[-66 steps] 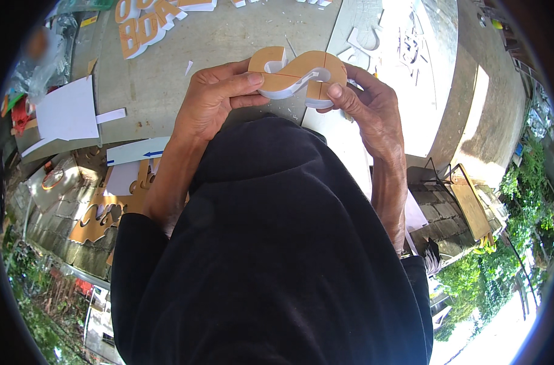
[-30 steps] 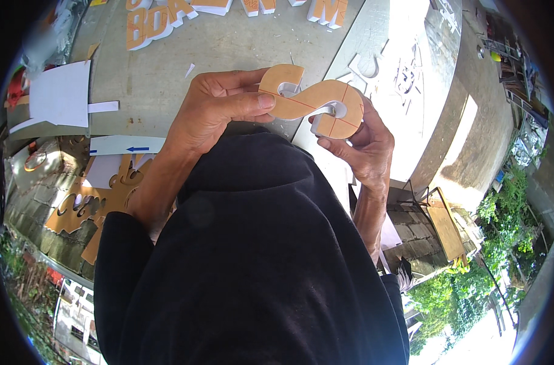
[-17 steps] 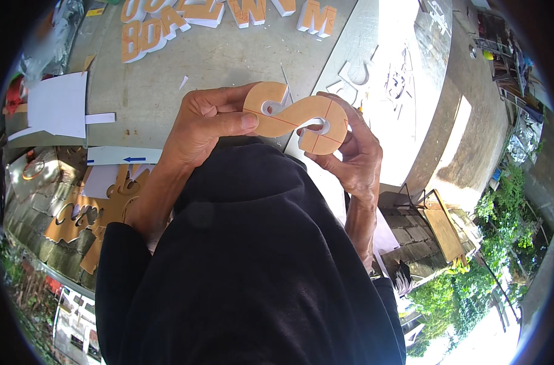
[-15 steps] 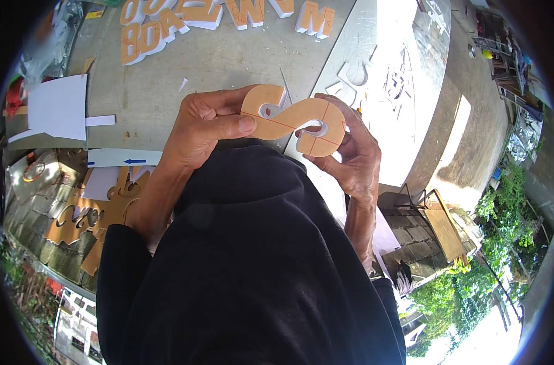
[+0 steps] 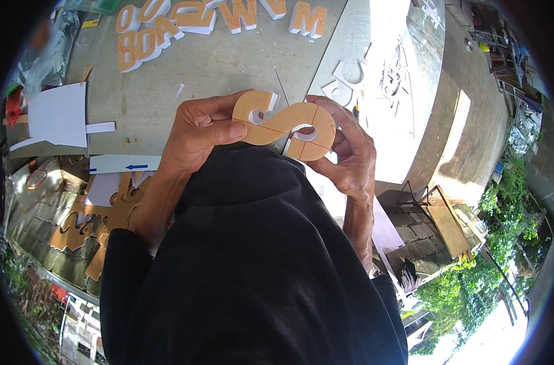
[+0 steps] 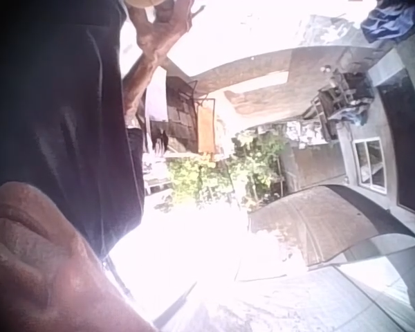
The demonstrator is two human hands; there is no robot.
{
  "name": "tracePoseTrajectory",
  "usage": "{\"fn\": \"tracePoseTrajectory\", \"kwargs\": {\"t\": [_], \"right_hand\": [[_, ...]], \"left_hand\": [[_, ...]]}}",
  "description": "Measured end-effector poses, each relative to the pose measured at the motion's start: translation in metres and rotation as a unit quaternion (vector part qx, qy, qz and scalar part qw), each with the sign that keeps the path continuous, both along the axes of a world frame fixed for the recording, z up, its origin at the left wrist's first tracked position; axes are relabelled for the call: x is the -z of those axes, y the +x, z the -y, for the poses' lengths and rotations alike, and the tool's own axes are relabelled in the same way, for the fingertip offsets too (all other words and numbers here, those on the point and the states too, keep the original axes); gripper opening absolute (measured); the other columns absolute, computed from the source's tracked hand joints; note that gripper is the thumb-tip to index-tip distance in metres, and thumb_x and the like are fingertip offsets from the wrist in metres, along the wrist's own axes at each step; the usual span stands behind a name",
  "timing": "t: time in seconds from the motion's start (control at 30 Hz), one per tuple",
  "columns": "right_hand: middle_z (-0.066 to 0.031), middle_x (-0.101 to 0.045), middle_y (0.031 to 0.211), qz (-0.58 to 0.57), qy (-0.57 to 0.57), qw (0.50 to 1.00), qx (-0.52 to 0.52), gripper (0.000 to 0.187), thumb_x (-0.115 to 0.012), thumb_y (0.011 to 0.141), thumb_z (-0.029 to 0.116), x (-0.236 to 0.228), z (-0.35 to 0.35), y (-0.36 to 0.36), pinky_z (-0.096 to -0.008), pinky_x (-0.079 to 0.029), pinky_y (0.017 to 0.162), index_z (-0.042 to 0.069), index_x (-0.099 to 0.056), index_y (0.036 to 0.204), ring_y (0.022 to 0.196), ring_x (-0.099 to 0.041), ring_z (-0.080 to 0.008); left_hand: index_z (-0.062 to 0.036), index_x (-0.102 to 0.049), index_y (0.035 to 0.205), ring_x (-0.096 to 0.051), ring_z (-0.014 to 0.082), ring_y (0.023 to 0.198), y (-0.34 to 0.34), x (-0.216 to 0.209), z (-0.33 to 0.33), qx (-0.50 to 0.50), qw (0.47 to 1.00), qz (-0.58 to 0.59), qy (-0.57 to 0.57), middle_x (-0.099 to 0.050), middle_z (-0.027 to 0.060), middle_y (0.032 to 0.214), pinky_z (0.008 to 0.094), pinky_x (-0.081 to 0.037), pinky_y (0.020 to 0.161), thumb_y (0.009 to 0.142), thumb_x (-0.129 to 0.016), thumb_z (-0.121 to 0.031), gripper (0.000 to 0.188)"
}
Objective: Assembling and finishing custom sign letters by weeding vinyl and trimming with a utility knife.
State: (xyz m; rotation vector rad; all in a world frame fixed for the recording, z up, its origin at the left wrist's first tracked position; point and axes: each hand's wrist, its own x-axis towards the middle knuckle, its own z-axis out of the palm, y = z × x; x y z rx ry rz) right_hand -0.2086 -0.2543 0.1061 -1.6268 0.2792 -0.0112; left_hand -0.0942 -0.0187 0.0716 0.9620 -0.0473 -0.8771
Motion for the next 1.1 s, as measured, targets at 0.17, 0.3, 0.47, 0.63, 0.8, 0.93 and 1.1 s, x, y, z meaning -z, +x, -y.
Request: {"fn": "tracePoseTrajectory", "kwargs": {"t": [0.17,0.3,0.47,0.63,0.8,0.93,1.1], "right_hand": [[-0.0198,-0.055,0.141,-0.008,0.010,1.000,0.005,0.077,-0.089,0.062,-0.002,0.000,-0.001,0.000,-0.0433,-0.052,0.106,-0.001,-0.059,0.133,0.127,-0.058,-0.0276],[-0.0210,-0.055,0.141,0.013,0.007,1.000,-0.001,0.078,-0.089,0.063,-0.001,-0.001,-0.004,0.001,-0.0438,-0.051,0.106,-0.001,-0.058,0.134,0.128,-0.057,-0.0290],[-0.0222,-0.055,0.141,0.021,-0.038,0.999,0.001,0.076,-0.089,0.064,0.001,-0.002,-0.007,0.002,-0.0443,-0.051,0.106,-0.001,-0.058,0.134,0.128,-0.057,-0.0304],[-0.0227,-0.057,0.138,0.017,-0.083,0.996,0.006,0.072,-0.087,0.065,0.001,-0.005,-0.009,0.003,-0.0427,-0.051,0.104,0.000,-0.061,0.132,0.128,-0.057,-0.0300],[-0.0228,-0.058,0.136,0.015,-0.088,0.996,0.005,0.072,-0.087,0.064,0.001,-0.004,-0.008,0.003,-0.0427,-0.051,0.105,0.000,-0.061,0.131,0.130,-0.056,-0.0299],[-0.0223,-0.059,0.136,0.023,-0.095,0.995,0.014,0.073,-0.088,0.063,0.001,0.000,-0.008,0.002,-0.0440,-0.050,0.106,-0.001,-0.061,0.131,0.131,-0.055,-0.0316],[-0.0194,-0.059,0.136,0.065,-0.133,0.989,-0.004,0.073,-0.085,0.062,-0.002,-0.001,-0.010,0.005,-0.0414,-0.062,0.092,0.005,-0.063,0.131,0.117,-0.065,-0.0299]], "left_hand": [[0.0079,-0.060,0.130,-0.071,0.0221,0.104,0.002,-0.001,-0.003,0.027,0.999,0.012,0.013,-0.072,0.0181,0.114,0.0352,-0.056,0.095,0.083,-0.074,-0.005,0.051],[0.0077,-0.060,0.131,-0.071,0.0228,0.105,0.003,0.000,-0.004,0.027,0.999,0.025,0.014,-0.072,0.0183,0.115,0.0360,-0.055,0.096,0.082,-0.074,-0.005,0.052],[0.0076,-0.060,0.131,-0.070,0.0239,0.106,0.006,-0.003,-0.005,0.029,0.999,0.030,0.020,-0.071,0.0187,0.116,0.0371,-0.055,0.097,0.081,-0.074,-0.005,0.053],[0.0078,-0.060,0.131,-0.070,0.0243,0.106,0.007,-0.006,-0.004,0.035,0.999,0.023,0.021,-0.071,0.0196,0.116,0.0380,-0.056,0.096,0.081,-0.074,-0.004,0.054],[0.0077,-0.059,0.132,-0.070,0.0247,0.107,0.007,-0.001,-0.004,0.034,0.999,0.029,0.017,-0.071,0.0196,0.117,0.0380,-0.056,0.096,0.081,-0.072,-0.002,0.053],[0.0078,-0.058,0.133,-0.070,0.0255,0.108,0.008,-0.004,-0.005,0.035,0.999,0.025,-0.004,-0.070,0.0201,0.119,0.0386,-0.056,0.097,0.080,-0.072,0.003,0.055],[0.0084,-0.057,0.133,-0.069,0.0265,0.110,0.005,-0.005,-0.007,0.022,0.999,0.033,-0.023,-0.069,0.0211,0.121,0.0389,-0.055,0.098,0.078,-0.074,0.005,0.058]]}}
